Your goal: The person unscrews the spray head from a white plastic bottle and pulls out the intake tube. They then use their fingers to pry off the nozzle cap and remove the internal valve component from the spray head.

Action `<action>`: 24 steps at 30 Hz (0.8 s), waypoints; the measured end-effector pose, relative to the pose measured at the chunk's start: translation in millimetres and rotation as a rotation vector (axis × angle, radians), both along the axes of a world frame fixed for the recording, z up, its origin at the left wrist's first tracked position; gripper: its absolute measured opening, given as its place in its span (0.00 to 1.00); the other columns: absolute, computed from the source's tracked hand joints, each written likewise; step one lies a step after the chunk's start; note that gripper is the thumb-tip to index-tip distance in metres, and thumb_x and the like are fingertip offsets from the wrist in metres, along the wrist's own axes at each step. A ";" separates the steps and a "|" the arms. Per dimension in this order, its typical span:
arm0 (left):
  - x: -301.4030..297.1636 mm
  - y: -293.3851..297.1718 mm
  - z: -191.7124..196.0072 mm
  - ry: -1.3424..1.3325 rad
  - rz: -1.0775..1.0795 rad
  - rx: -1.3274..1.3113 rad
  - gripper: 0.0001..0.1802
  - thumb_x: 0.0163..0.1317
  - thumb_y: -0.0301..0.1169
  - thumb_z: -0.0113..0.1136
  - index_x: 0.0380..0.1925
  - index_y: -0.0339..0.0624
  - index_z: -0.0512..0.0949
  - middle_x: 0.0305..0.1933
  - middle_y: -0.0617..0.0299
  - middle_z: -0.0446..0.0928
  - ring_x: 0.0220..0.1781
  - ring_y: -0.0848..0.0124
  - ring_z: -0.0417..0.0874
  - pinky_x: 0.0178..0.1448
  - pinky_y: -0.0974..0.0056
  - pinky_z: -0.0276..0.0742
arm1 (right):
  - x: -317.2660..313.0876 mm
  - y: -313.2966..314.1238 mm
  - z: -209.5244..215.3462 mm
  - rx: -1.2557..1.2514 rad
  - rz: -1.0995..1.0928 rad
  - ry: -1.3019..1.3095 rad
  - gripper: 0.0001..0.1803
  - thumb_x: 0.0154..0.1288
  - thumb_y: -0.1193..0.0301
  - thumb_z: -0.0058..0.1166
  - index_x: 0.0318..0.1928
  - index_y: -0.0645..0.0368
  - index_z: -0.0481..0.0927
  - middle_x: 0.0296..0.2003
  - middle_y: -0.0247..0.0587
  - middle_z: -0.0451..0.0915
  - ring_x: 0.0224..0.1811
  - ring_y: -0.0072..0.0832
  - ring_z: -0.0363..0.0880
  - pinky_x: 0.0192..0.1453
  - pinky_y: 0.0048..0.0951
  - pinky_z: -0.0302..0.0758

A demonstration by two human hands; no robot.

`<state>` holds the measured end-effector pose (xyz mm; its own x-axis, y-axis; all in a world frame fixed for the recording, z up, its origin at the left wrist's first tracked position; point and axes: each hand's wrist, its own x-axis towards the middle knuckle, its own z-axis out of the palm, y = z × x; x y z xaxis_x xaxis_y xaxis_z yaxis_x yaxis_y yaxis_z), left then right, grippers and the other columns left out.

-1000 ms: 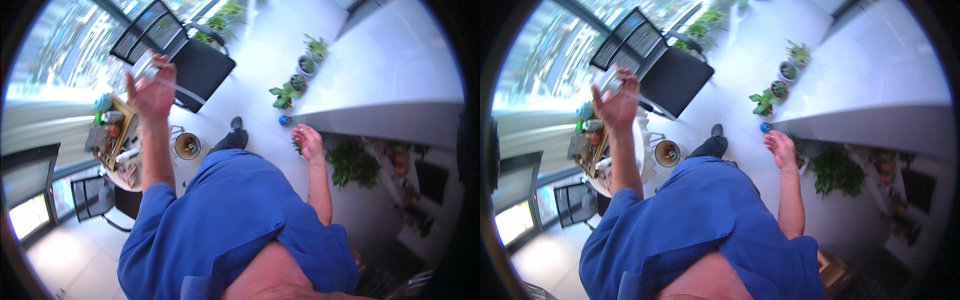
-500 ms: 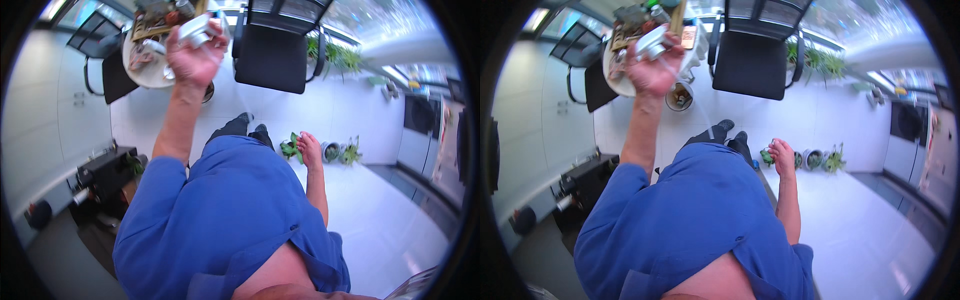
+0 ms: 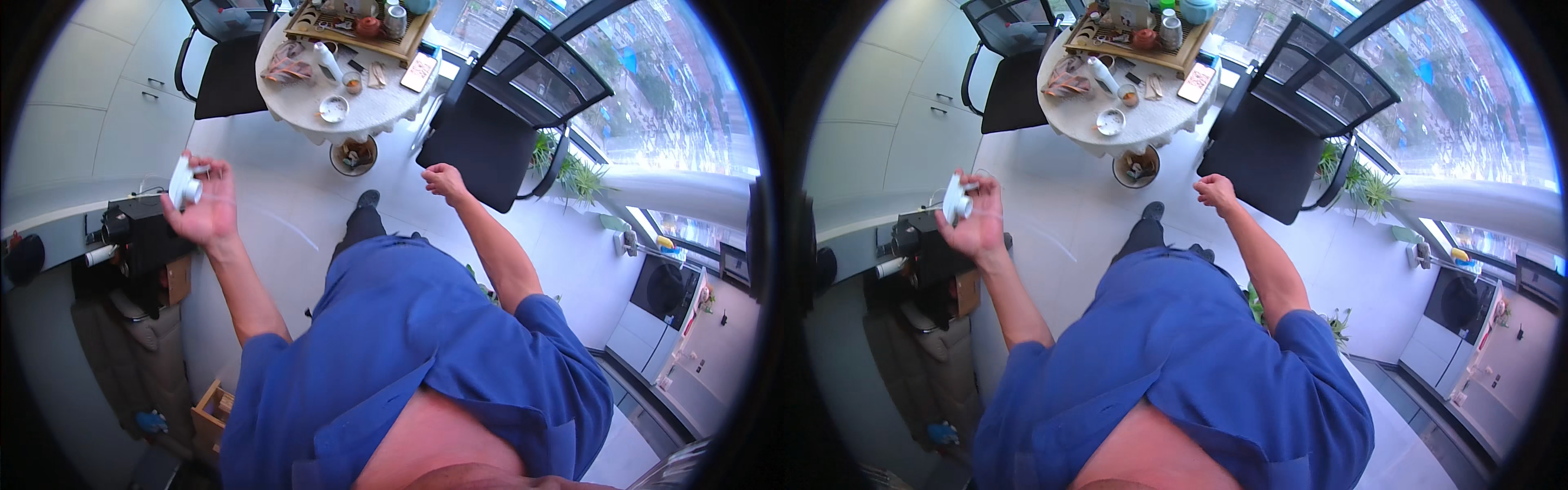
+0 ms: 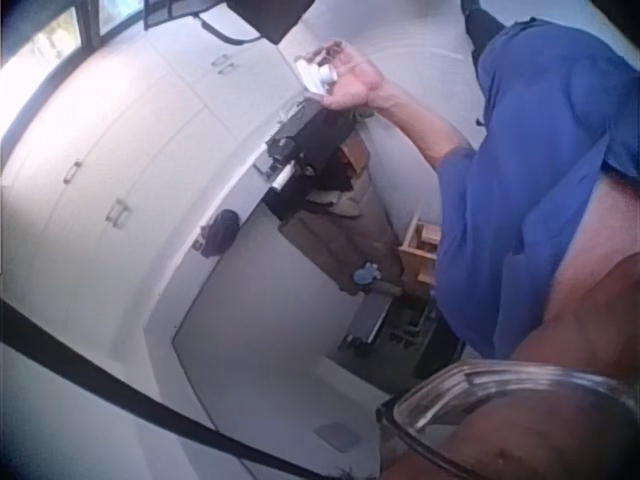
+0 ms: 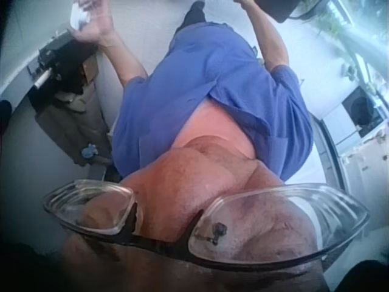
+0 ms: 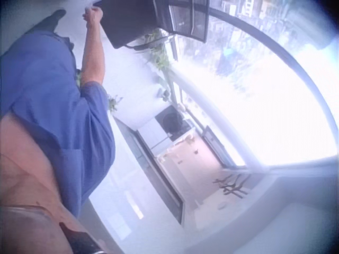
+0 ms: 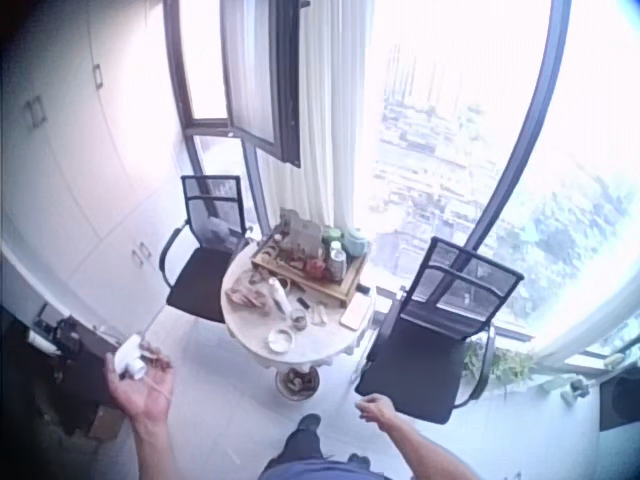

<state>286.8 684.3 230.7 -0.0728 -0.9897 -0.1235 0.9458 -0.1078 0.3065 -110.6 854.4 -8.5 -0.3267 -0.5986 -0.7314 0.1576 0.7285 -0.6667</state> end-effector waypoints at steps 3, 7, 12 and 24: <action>22.8 -18.4 -20.3 -0.103 -0.002 0.034 0.47 0.53 0.46 0.69 0.65 0.28 0.62 0.50 0.53 0.70 0.53 0.61 0.70 0.64 0.50 0.65 | 24.7 -72.9 -52.9 0.033 -0.001 0.063 0.13 0.55 0.68 0.66 0.38 0.60 0.80 0.27 0.33 0.79 0.25 0.24 0.79 0.28 0.26 0.76; 31.6 -45.6 -60.4 -0.107 -0.056 0.150 0.45 0.54 0.45 0.69 0.65 0.29 0.62 0.50 0.55 0.71 0.54 0.62 0.70 0.66 0.52 0.63 | 28.1 -157.0 -129.4 0.031 0.205 0.391 0.17 0.55 0.64 0.63 0.41 0.62 0.83 0.31 0.43 0.84 0.23 0.25 0.82 0.31 0.29 0.79; 32.4 -47.9 -102.9 -0.142 -0.131 0.240 0.44 0.55 0.46 0.68 0.65 0.32 0.63 0.50 0.56 0.72 0.55 0.63 0.70 0.68 0.54 0.60 | 50.4 -248.1 -137.2 0.037 0.229 0.671 0.21 0.54 0.59 0.60 0.45 0.57 0.84 0.42 0.53 0.85 0.47 0.45 0.83 0.55 0.39 0.77; -74.5 -75.2 -96.0 -0.113 -0.477 0.255 0.49 0.54 0.49 0.69 0.69 0.33 0.60 0.51 0.56 0.72 0.57 0.62 0.70 0.69 0.54 0.58 | 30.3 -186.8 -120.7 -0.102 0.068 0.477 0.15 0.58 0.65 0.54 0.42 0.60 0.85 0.31 0.45 0.86 0.36 0.38 0.86 0.46 0.36 0.80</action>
<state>212.2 609.1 134.7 -0.4777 -0.7881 -0.3882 0.7367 -0.6001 0.3118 -80.3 667.6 -129.1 -0.5690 -0.6907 -0.4463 -0.2284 0.6541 -0.7211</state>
